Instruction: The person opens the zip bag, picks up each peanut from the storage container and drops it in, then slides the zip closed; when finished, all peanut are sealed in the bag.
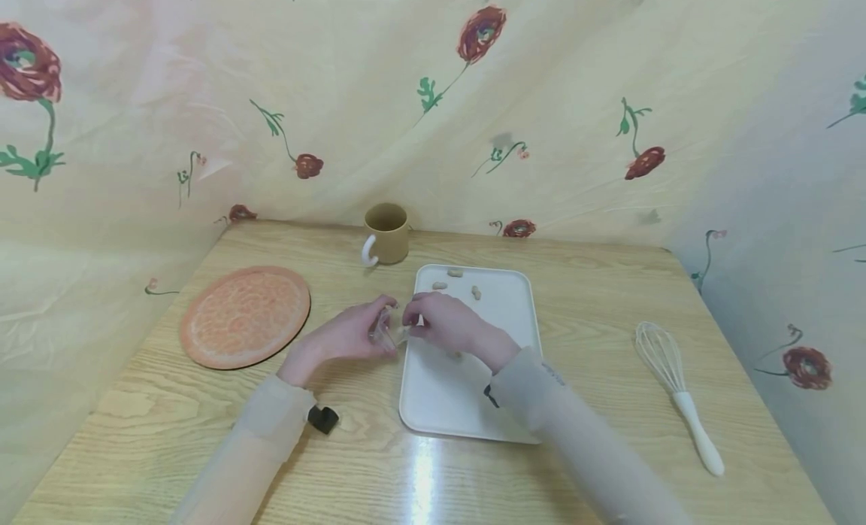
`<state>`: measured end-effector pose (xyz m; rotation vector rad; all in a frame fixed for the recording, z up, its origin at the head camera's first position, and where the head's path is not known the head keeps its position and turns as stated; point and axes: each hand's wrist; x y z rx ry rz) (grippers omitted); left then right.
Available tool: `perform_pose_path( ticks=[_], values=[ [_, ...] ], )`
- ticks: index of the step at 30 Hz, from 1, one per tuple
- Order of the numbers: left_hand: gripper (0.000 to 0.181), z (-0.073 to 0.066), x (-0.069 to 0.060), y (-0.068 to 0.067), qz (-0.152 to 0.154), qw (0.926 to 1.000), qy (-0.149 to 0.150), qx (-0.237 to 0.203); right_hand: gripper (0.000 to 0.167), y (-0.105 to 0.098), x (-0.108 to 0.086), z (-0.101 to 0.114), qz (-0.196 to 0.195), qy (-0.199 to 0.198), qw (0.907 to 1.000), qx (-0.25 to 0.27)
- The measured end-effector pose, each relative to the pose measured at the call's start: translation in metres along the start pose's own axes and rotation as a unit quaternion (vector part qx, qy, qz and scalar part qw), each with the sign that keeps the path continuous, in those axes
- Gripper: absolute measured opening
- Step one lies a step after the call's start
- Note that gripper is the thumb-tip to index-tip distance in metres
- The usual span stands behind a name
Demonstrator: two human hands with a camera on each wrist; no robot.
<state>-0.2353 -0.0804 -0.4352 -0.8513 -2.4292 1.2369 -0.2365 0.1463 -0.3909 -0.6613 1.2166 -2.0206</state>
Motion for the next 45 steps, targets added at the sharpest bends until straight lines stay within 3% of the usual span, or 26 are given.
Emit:
perform_pose_path(
  ticks=[6, 20, 28, 34, 37, 45],
  values=[
    [0.075, -0.001, 0.0, 0.0, 0.006, 0.9999, -0.006, 0.009, 0.009, 0.007, 0.004, 0.005, 0.026, 0.033, 0.9991, 0.0],
    [0.073, 0.0, 0.0, 0.0, 0.003, 0.9999, -0.002, 0.017, 0.012, 0.01, 0.006, 0.008, 0.033, 0.032, 0.9989, -0.004],
    [0.073, -0.002, -0.001, -0.001, 0.004, 0.9998, -0.005, 0.018, 0.014, -0.001, 0.001, 0.003, 0.013, 0.025, 0.9996, 0.005],
    [0.072, -0.002, -0.001, 0.0, 0.004, 0.9996, -0.01, 0.025, 0.012, -0.018, -0.006, -0.015, -0.025, 0.011, 0.9993, 0.024],
    [0.072, -0.003, -0.001, 0.0, 0.005, 0.9996, -0.014, 0.024, 0.012, -0.028, -0.011, -0.029, -0.042, 0.033, 0.998, 0.034],
    [0.072, -0.002, 0.0, 0.0, 0.006, 0.9994, -0.019, 0.027, 0.017, -0.041, -0.025, -0.076, -0.075, 0.138, 0.9872, 0.027]
  ],
)
Point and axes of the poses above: each hand's wrist, its own x-axis towards the middle knuckle, its own y-axis out of the palm, z = x × y, and after that the axes turned 2 degrees about z, right-handed
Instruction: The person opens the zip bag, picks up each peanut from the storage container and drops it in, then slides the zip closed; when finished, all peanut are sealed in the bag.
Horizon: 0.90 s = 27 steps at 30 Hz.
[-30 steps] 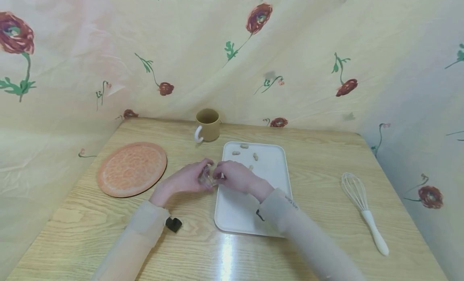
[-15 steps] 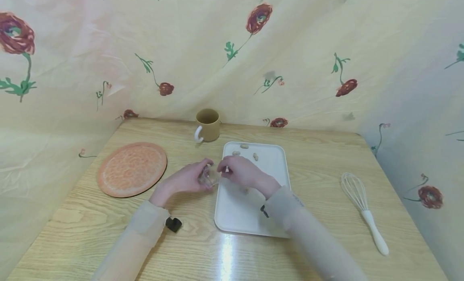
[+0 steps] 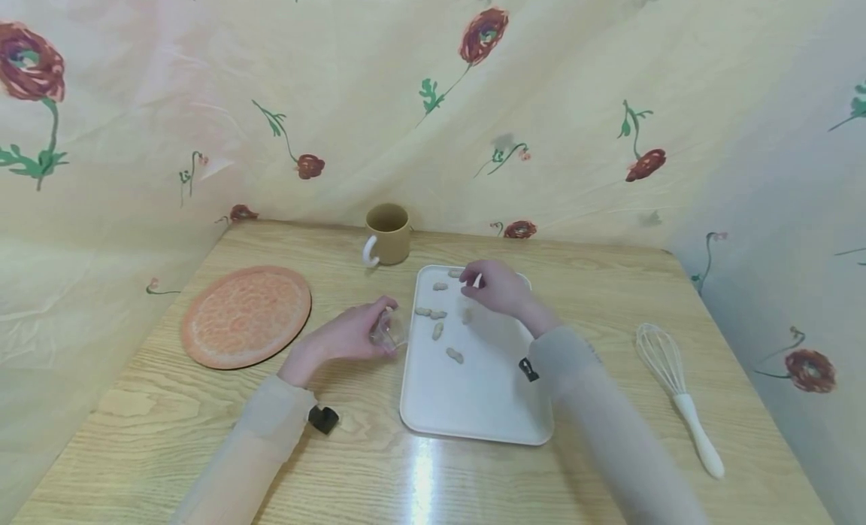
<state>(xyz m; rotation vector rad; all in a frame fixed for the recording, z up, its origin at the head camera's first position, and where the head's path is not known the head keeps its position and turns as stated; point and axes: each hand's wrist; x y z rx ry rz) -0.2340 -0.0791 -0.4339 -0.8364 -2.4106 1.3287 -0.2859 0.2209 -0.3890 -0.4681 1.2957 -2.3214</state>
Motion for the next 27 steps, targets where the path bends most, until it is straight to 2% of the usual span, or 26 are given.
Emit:
perform_pose_path(
  ticks=[8, 13, 17, 27],
  values=[
    [0.072, 0.001, 0.0, 0.0, -0.001, 1.0, 0.001, -0.002, 0.024, 0.005, -0.003, -0.031, 0.003, 0.077, 0.997, 0.0],
    [0.072, 0.002, 0.0, 0.001, 0.0, 1.0, 0.001, -0.004, 0.03, 0.013, -0.001, -0.037, 0.005, 0.135, 0.9907, -0.011],
    [0.072, 0.003, 0.001, 0.002, 0.001, 1.0, 0.002, -0.005, 0.027, 0.017, 0.0, -0.036, 0.012, 0.17, 0.9853, -0.011],
    [0.073, 0.003, 0.001, 0.002, 0.006, 1.0, -0.006, 0.002, 0.022, 0.02, 0.0, -0.031, 0.01, 0.184, 0.9827, -0.02]
  ],
)
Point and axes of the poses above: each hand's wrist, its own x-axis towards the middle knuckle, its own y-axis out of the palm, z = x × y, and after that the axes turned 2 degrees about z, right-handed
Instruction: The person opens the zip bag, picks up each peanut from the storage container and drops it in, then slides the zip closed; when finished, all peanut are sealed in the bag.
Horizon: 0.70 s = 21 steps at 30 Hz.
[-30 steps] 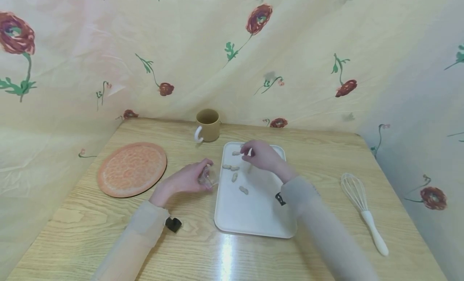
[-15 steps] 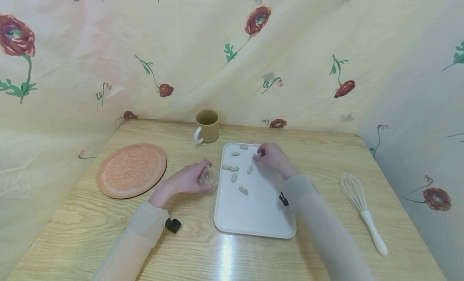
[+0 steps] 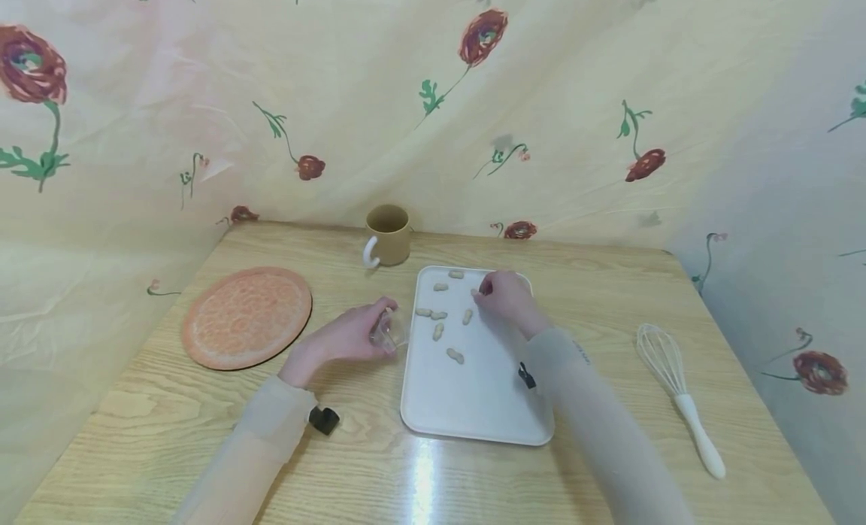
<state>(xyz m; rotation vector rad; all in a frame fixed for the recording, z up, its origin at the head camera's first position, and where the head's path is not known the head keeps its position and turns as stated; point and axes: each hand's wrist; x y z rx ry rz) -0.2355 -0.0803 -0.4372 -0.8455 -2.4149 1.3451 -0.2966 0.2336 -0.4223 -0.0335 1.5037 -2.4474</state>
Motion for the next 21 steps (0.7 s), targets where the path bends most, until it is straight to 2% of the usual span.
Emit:
perform_pose_path(
  ticks=[8, 13, 21],
  values=[
    [0.073, -0.001, -0.001, 0.0, 0.0, 1.0, 0.004, -0.001, 0.018, -0.002, -0.006, 0.003, 0.001, -0.02, 0.9998, -0.003],
    [0.072, -0.002, -0.001, -0.001, -0.001, 1.0, 0.007, -0.002, 0.017, -0.006, -0.01, 0.009, -0.008, -0.058, 0.9982, -0.01],
    [0.072, -0.001, -0.001, -0.002, -0.005, 0.9999, 0.015, 0.002, 0.01, -0.01, -0.022, 0.046, -0.009, -0.134, 0.9909, -0.012]
  ],
)
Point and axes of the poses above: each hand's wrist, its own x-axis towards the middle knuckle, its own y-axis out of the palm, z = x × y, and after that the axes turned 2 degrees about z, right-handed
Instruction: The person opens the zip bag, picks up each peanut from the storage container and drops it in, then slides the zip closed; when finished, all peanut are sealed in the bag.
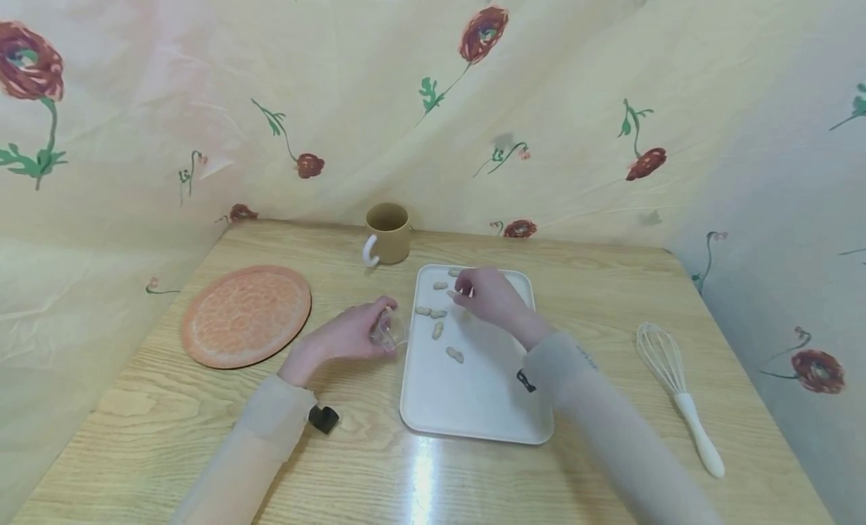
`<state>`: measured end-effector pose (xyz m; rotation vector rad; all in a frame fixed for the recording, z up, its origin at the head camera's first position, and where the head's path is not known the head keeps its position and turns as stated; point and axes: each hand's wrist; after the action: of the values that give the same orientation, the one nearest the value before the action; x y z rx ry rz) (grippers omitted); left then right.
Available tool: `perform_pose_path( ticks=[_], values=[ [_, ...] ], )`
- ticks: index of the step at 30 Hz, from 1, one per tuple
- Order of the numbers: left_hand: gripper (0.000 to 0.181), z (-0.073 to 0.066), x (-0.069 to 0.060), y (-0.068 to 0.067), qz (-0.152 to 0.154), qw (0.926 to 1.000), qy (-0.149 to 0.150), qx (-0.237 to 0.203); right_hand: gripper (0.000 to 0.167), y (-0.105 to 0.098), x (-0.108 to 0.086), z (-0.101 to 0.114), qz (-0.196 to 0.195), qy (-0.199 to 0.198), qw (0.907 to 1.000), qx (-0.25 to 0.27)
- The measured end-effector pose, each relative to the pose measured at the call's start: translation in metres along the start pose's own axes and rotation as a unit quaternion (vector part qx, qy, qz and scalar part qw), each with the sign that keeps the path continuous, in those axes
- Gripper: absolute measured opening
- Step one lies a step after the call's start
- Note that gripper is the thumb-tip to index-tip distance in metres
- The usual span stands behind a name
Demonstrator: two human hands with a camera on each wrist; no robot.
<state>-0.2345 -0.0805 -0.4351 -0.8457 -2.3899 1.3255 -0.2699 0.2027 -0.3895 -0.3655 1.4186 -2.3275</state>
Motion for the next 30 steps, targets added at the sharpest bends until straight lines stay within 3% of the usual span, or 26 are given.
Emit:
perform_pose_path(
  ticks=[10, 19, 30],
  values=[
    [0.07, 0.0, 0.0, 0.0, -0.004, 1.0, 0.0, 0.007, 0.008, 0.01, -0.001, 0.048, 0.023, -0.105, 0.9942, -0.004],
    [0.07, -0.001, -0.001, -0.001, -0.007, 1.0, 0.004, -0.001, 0.004, 0.029, 0.0, 0.063, 0.057, -0.144, 0.9872, -0.038],
    [0.07, -0.001, 0.0, 0.001, -0.011, 0.9999, 0.009, 0.009, 0.011, 0.043, 0.002, 0.075, 0.071, -0.141, 0.9867, -0.039]
  ],
)
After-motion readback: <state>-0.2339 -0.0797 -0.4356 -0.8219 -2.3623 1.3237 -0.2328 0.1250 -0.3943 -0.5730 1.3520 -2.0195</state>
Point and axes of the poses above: each hand's wrist, its own x-axis towards the middle knuckle, its own y-axis out of the palm, z = x × y, and after that the axes turned 2 degrees about z, right-handed
